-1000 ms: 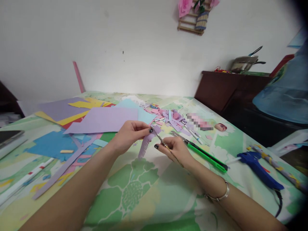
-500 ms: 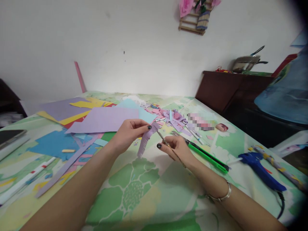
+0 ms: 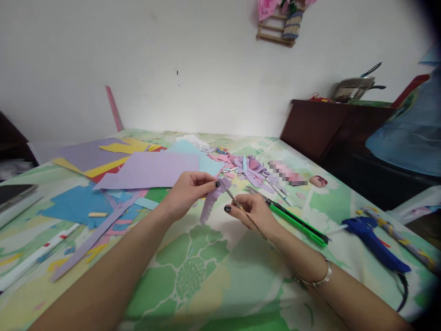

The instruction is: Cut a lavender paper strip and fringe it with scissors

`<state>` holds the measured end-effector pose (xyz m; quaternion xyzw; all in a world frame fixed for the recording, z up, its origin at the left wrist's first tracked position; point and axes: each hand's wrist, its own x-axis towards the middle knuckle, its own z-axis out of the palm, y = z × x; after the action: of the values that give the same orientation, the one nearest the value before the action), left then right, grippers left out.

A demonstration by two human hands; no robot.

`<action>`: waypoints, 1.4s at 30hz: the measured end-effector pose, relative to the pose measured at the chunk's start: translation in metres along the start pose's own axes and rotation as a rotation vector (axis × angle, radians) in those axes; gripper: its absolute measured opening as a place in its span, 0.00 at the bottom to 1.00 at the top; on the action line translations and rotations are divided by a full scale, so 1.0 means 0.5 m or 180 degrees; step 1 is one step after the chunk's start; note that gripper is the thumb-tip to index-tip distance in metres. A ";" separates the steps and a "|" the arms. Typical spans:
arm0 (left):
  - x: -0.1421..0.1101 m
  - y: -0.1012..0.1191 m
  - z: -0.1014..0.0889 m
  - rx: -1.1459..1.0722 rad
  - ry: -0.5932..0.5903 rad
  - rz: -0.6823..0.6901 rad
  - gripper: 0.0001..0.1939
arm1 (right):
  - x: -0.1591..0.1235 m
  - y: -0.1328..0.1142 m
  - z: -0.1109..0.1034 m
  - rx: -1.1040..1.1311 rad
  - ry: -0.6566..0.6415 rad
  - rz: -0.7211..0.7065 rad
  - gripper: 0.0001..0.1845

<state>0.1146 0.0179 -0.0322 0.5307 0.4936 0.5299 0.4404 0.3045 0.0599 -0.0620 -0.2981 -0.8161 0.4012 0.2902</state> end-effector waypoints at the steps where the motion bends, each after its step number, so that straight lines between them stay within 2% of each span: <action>1: 0.000 0.000 0.001 -0.0033 -0.0011 -0.0017 0.07 | 0.000 0.002 0.000 -0.0001 0.0009 -0.0014 0.18; 14: 0.002 -0.007 0.004 -0.0174 -0.0040 -0.0002 0.06 | 0.004 0.006 0.001 -0.0187 0.0068 -0.0131 0.15; 42: 0.000 -0.007 0.004 -0.0224 -0.0015 -0.0026 0.06 | 0.008 0.016 0.001 -0.0478 0.0181 -0.0247 0.21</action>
<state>0.1165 0.0184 -0.0360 0.5141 0.4758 0.5438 0.4622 0.3037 0.0666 -0.0678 -0.2985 -0.8462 0.3186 0.3054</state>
